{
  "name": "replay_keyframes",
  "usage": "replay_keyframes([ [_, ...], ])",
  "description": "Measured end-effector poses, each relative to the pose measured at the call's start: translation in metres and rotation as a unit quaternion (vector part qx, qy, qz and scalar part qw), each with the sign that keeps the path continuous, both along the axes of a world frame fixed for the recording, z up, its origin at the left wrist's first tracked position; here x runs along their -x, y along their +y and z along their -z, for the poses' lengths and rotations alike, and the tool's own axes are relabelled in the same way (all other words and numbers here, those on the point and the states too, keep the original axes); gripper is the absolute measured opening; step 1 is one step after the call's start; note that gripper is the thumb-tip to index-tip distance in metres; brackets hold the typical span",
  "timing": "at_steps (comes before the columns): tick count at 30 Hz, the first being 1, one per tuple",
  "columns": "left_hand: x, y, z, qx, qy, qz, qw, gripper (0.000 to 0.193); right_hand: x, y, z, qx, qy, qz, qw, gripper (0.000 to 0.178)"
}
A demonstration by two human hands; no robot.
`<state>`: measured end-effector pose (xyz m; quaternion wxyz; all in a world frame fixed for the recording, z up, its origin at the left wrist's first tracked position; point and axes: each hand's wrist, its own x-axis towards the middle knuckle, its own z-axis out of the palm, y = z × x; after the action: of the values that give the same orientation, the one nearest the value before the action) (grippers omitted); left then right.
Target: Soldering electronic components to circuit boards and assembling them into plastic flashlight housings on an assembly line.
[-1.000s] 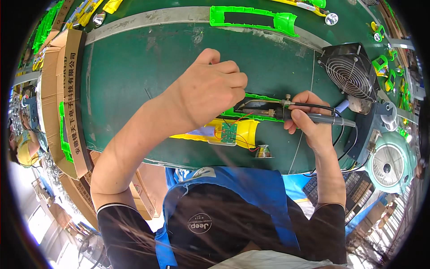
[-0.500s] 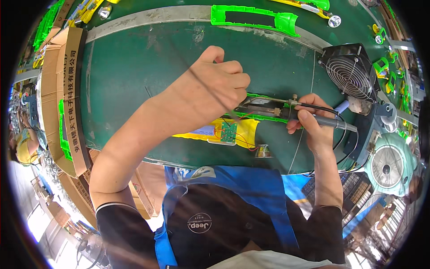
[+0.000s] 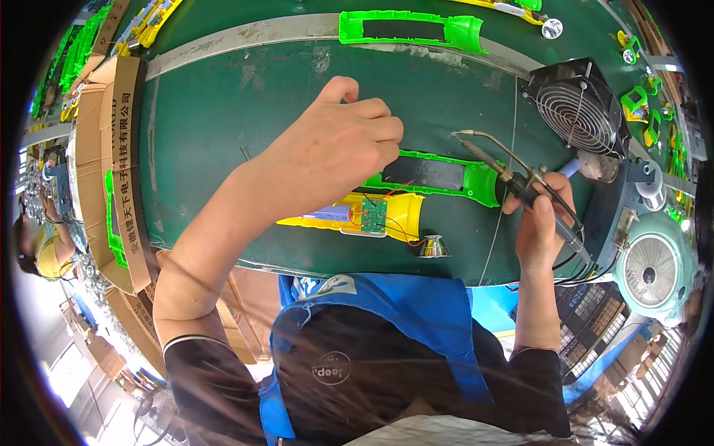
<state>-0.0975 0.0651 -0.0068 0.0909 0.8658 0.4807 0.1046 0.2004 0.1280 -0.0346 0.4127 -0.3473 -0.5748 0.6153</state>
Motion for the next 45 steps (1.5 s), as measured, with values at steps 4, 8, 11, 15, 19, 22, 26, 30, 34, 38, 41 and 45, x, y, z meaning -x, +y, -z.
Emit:
replay_keyframes([
  [4, -0.002, 0.001, -0.001, 0.009, 0.007, 0.0, 1.0, 0.01, -0.013, -0.004, 0.0, -0.003, -0.011, 0.03, 0.999, 0.038],
  [8, -0.002, -0.001, 0.001, 0.012, 0.009, -0.007, 1.0, 0.01, -0.018, -0.006, 0.002, 0.005, -0.01, 0.03, 0.999, 0.037],
  [11, 0.001, 0.0, -0.001, 0.038, 0.001, -0.013, 0.999, 0.009, -0.021, -0.005, 0.005, 0.011, -0.006, 0.027, 1.0, 0.037],
  [15, 0.0, -0.001, -0.011, 0.074, -0.032, -0.034, 0.996, 0.008, -0.023, -0.005, 0.006, 0.016, 0.005, 0.029, 0.999, 0.036],
  [19, -0.022, -0.021, -0.018, -0.014, -0.118, -0.153, 0.981, 0.018, -0.017, -0.002, 0.0, -0.06, 0.029, 0.066, 0.996, 0.034],
  [22, -0.041, -0.031, -0.007, 0.013, -0.134, -0.208, 0.969, 0.016, 0.005, 0.01, 0.002, -0.076, 0.002, 0.028, 0.997, 0.036],
  [26, -0.059, -0.039, 0.005, -0.042, -0.173, -0.238, 0.955, 0.012, 0.042, 0.012, 0.014, -0.006, 0.06, 0.048, 0.997, 0.026],
  [30, -0.082, -0.046, 0.012, -0.115, -0.155, -0.228, 0.954, 0.019, 0.059, -0.018, 0.02, 0.028, 0.055, 0.047, 0.997, 0.028],
  [34, -0.089, -0.049, 0.02, -0.139, -0.15, -0.257, 0.944, 0.019, 0.056, -0.031, 0.025, 0.04, 0.111, -0.005, 0.993, 0.027],
  [38, -0.087, -0.046, 0.023, -0.124, -0.148, -0.264, 0.945, 0.018, 0.022, -0.017, 0.019, 0.129, 0.214, -0.004, 0.968, 0.033],
  [41, -0.089, -0.041, 0.021, -0.076, -0.087, -0.268, 0.957, 0.014, -0.009, 0.013, 0.008, 0.13, 0.162, -0.079, 0.975, 0.031],
  [45, -0.091, -0.034, 0.015, -0.035, -0.031, -0.265, 0.963, 0.009, -0.023, 0.032, -0.006, 0.148, -0.009, -0.145, 0.978, 0.024],
])
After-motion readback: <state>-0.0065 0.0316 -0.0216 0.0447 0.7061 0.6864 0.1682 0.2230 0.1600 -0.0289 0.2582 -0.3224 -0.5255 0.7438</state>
